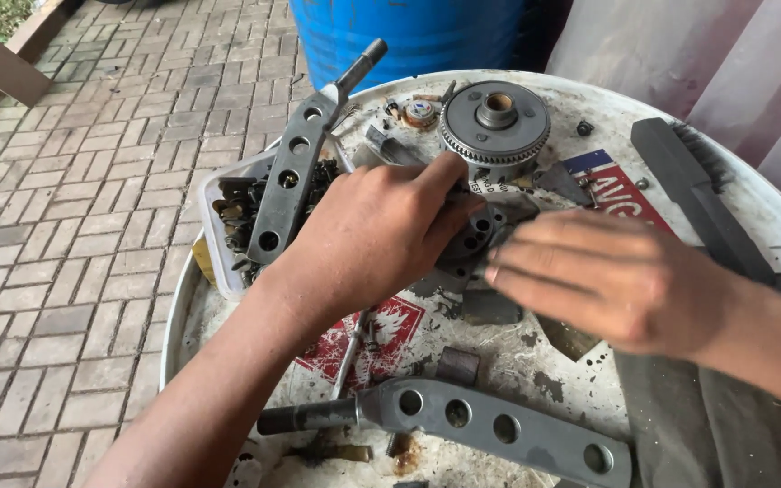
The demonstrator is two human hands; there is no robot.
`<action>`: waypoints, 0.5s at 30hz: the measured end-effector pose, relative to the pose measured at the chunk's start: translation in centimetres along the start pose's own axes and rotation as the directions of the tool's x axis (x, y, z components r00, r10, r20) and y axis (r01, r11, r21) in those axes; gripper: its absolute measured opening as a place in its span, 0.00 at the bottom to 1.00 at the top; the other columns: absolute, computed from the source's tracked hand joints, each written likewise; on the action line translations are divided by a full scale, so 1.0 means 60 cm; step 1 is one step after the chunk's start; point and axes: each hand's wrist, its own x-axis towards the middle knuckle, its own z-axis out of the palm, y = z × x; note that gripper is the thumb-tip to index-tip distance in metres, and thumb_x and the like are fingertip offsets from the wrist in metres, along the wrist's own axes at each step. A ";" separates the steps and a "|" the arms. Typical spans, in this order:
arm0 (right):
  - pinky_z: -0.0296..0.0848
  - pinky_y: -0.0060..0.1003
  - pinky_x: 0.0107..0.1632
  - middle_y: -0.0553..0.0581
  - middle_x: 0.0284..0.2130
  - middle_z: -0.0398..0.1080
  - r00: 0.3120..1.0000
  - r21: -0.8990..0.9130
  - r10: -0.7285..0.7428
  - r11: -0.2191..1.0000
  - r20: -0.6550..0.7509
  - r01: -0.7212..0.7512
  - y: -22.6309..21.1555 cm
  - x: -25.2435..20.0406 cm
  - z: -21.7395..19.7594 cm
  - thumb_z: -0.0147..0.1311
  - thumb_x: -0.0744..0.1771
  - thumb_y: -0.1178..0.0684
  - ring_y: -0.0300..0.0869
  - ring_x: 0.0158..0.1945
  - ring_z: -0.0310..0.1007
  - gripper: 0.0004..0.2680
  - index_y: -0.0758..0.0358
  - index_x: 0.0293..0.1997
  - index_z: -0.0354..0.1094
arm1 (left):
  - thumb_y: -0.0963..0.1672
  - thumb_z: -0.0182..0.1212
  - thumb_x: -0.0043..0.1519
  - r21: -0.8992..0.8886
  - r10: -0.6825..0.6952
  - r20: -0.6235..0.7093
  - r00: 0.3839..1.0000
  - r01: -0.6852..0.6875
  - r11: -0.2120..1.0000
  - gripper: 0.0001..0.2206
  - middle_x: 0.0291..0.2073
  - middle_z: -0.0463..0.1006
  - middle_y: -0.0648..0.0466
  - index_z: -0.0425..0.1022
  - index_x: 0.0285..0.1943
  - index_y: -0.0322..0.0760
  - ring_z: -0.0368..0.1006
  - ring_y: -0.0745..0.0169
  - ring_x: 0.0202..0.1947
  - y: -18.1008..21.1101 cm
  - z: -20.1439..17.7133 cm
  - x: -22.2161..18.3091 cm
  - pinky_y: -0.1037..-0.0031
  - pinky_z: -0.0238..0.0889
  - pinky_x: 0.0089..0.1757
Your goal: Cleaning and inspecting a mechanical housing and associated fasteners on a makeshift workbench.
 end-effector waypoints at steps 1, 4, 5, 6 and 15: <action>0.85 0.40 0.45 0.68 0.36 0.79 1.000 0.029 0.014 0.999 -0.002 -0.014 0.009 -0.006 0.002 0.63 0.63 0.70 0.55 0.39 0.81 0.06 0.70 0.40 0.78 | 0.45 0.54 0.72 -0.006 -0.001 0.001 1.000 0.001 1.000 0.08 0.24 0.79 0.49 0.66 0.43 0.34 0.74 0.52 0.17 0.001 -0.001 0.000 0.59 0.68 0.19; 0.84 0.39 0.44 0.68 0.35 0.80 1.000 0.005 0.007 1.000 -0.007 -0.007 -0.010 0.007 0.001 0.64 0.64 0.70 0.53 0.36 0.81 0.05 0.70 0.39 0.78 | 0.45 0.55 0.71 0.004 -0.015 -0.005 1.000 0.015 1.000 0.09 0.24 0.79 0.48 0.65 0.43 0.34 0.73 0.46 0.17 0.003 -0.002 0.000 0.56 0.65 0.19; 0.84 0.39 0.44 0.68 0.35 0.80 1.000 0.002 0.002 1.000 -0.006 -0.002 -0.008 0.009 0.000 0.64 0.64 0.70 0.53 0.36 0.81 0.05 0.70 0.39 0.78 | 0.45 0.55 0.71 0.006 -0.015 -0.010 1.000 0.015 1.000 0.09 0.24 0.79 0.48 0.65 0.43 0.34 0.73 0.46 0.17 0.001 -0.003 0.000 0.56 0.65 0.19; 0.85 0.39 0.45 0.68 0.36 0.80 1.000 0.020 -0.006 1.000 -0.005 0.006 -0.005 0.009 -0.001 0.64 0.64 0.69 0.53 0.37 0.82 0.06 0.69 0.40 0.78 | 0.45 0.54 0.71 0.006 -0.021 -0.001 1.000 0.021 1.000 0.09 0.25 0.79 0.49 0.66 0.43 0.34 0.74 0.49 0.17 0.001 -0.003 0.001 0.58 0.66 0.18; 0.83 0.42 0.51 0.63 0.40 0.80 0.974 -0.291 0.224 0.935 0.041 -0.203 0.050 -0.029 -0.044 0.65 0.64 0.68 0.51 0.44 0.80 0.08 0.69 0.46 0.79 | 0.48 0.51 0.72 -0.027 0.070 -0.120 0.990 -0.074 0.997 0.12 0.15 0.71 0.59 0.70 0.48 0.32 0.66 0.69 0.11 0.021 -0.069 0.000 0.73 0.60 0.15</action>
